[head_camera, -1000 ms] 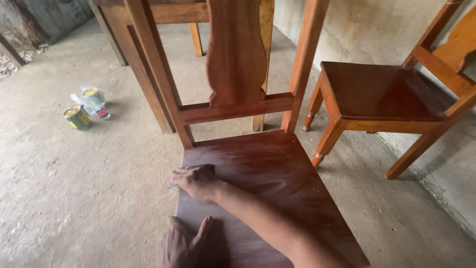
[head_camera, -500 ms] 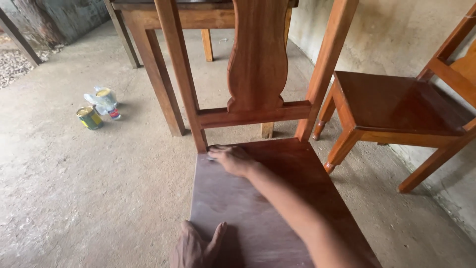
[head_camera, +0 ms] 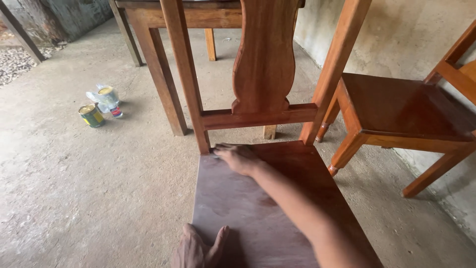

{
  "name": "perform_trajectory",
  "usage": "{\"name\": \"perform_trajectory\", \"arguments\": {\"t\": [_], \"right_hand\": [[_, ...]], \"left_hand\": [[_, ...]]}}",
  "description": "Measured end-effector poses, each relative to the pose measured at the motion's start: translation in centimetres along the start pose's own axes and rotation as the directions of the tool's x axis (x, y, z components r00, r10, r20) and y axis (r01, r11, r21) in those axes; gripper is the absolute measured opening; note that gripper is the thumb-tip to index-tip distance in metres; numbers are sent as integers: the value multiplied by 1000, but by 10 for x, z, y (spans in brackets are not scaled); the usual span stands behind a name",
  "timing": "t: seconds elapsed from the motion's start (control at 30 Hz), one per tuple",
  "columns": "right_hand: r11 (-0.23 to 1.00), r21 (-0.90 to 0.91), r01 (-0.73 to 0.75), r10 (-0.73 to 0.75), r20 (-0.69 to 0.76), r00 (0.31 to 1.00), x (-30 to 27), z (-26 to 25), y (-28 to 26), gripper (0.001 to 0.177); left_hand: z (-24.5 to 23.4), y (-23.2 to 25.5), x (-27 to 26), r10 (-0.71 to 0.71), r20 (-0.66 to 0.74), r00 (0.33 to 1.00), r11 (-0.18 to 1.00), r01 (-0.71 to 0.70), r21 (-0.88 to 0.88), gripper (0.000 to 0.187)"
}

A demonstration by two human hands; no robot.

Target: Sanding the wooden seat of a chair using a piece of sandpaper.

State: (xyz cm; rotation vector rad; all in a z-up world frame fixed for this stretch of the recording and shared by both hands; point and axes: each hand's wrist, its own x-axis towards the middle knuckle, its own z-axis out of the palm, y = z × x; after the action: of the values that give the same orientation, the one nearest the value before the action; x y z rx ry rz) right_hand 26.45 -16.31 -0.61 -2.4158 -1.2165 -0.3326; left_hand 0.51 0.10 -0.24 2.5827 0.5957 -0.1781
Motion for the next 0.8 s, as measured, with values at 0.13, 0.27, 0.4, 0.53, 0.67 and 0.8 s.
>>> {"name": "perform_trajectory", "arguments": {"t": [0.13,0.27,0.4,0.53,0.67,0.8], "right_hand": [[989,-55,-135,139,100,985,4,6,-11,24],[995,-50,89,-91,-39,995,-65,-3,-6,25],[999,12,33,-33,6,999,-57,-20,-21,34],[996,10,-92,92,0,996,0,-6,-34,30],[989,-68,-134,138,48,989,-6,11,-28,27],[988,-54,147,-150,-48,988,-14,-20,-43,28]], "left_hand": [[1,-2,-4,24,-12,1000,997,-25,-69,93],[-6,3,-6,-9,11,1000,999,10,-42,91],[18,-10,6,19,-59,998,997,-24,-76,89],[-9,4,-10,5,-20,1000,993,-7,-120,87],[1,0,-12,25,-91,996,993,-35,-110,85],[-8,4,-20,23,-62,998,998,-27,-65,88]]}}
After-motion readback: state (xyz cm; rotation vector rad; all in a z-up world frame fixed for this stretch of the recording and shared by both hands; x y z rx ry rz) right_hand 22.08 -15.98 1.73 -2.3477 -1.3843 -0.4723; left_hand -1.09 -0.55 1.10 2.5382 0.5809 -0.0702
